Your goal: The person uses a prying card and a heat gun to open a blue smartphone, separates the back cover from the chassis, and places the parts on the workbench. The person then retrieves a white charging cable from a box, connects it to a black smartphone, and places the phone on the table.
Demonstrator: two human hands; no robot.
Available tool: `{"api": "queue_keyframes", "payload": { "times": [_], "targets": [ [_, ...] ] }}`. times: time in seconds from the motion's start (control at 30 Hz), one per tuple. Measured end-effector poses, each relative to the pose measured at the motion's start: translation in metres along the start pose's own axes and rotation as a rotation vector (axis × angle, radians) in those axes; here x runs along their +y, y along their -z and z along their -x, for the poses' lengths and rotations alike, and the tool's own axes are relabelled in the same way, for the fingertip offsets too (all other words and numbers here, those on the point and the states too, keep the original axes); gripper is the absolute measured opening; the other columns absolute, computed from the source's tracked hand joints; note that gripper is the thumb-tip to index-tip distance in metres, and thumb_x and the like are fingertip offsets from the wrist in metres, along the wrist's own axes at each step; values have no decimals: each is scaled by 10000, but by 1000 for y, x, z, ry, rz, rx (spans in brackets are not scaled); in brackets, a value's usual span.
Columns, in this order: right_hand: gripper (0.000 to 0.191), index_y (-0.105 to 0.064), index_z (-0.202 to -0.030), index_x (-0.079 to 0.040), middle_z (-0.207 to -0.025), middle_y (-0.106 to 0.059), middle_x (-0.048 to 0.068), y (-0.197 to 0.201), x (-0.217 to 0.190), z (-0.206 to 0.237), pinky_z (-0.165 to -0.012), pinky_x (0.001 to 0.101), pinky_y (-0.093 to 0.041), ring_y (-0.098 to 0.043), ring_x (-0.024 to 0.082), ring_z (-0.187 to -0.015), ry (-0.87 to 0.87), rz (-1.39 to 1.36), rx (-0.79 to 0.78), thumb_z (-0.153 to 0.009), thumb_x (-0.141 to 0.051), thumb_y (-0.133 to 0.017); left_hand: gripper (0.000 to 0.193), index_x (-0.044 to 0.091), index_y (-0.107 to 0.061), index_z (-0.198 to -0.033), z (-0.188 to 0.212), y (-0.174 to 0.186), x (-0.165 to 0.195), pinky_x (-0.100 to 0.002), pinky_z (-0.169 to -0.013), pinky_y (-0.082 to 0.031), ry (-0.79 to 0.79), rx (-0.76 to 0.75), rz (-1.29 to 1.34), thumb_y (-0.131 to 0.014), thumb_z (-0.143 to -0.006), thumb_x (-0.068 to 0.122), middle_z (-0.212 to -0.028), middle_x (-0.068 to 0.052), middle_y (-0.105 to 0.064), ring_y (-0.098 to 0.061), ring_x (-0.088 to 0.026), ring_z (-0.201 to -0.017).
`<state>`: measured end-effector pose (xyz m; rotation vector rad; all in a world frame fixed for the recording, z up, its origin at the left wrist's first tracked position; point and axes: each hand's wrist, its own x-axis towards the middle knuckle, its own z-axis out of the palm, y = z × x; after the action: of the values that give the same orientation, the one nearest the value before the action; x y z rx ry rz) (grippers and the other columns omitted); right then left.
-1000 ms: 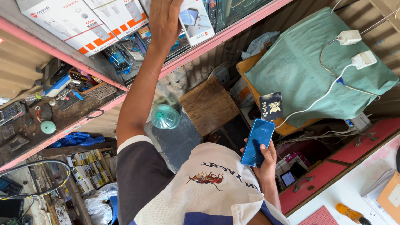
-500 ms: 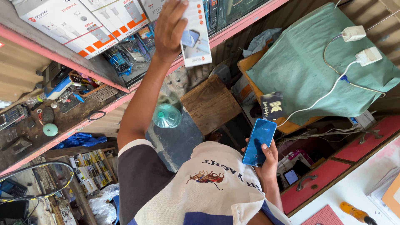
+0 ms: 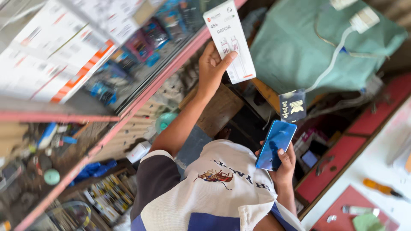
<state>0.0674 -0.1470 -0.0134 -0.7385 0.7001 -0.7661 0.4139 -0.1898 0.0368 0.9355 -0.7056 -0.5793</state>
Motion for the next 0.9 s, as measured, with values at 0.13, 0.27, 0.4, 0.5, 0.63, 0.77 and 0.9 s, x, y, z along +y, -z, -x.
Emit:
{"api": "queue_keyframes", "payload": {
  "times": [0.13,0.27,0.4,0.5,0.63,0.77,0.9],
  "targets": [
    [699,-402,-1433,38,-1152,-641,315,1,9,17,-752,499,-622,-715,409,-865,142,-123,98,-919,-286,-747,339,-30,-596,-1293,-2,-40,-43,-309,-967,-546,241,-155,74,-730,-1001,78,-1145,-97,-737,-687,-141,-1063],
    [709,-396,-1438,36,-1136,-646,337,2,17,55,-741,510,-631,-729,425,-862,251,-207,278,-899,-269,-742,335,-39,-585,-1304,9,-94,-90,-298,-976,-526,433,-367,98,-711,-1017,78,-1160,-100,-730,-675,-133,-1071],
    [758,-388,-1463,54,-1128,-653,341,-11,23,93,-754,511,-641,-736,424,-858,402,-248,512,-878,-269,-745,348,-37,-602,-1310,38,-167,-126,-292,-993,-523,679,-727,71,-675,-1002,108,-1175,-83,-710,-672,-132,-1084],
    [820,-375,-1497,60,-1107,-655,342,-27,27,117,-743,494,-634,-740,417,-843,456,-297,718,-858,-282,-757,329,-29,-658,-1264,75,-223,-146,-296,-920,-542,782,-1004,-19,-687,-985,142,-1104,-78,-721,-683,-134,-1005],
    [832,-362,-1498,56,-1109,-658,347,-35,33,134,-731,492,-636,-739,408,-832,611,-363,883,-859,-286,-771,366,-11,-683,-1258,119,-310,-185,-289,-863,-560,667,-1231,-47,-712,-940,168,-1088,-60,-763,-707,-116,-950],
    [811,-364,-1504,54,-1120,-653,351,-33,38,150,-739,502,-639,-737,410,-848,736,-394,990,-871,-265,-758,346,-19,-717,-1218,140,-407,-223,-307,-752,-575,319,-1334,-58,-770,-943,184,-972,-74,-784,-704,-118,-834],
    [784,-367,-1511,49,-1129,-645,353,-25,41,163,-743,509,-636,-736,418,-860,842,-409,1016,-882,-235,-738,339,10,-721,-1196,159,-503,-244,-323,-793,-584,464,-1419,58,-780,-911,183,-1016,-97,-814,-764,-168,-888]
  ]
}}
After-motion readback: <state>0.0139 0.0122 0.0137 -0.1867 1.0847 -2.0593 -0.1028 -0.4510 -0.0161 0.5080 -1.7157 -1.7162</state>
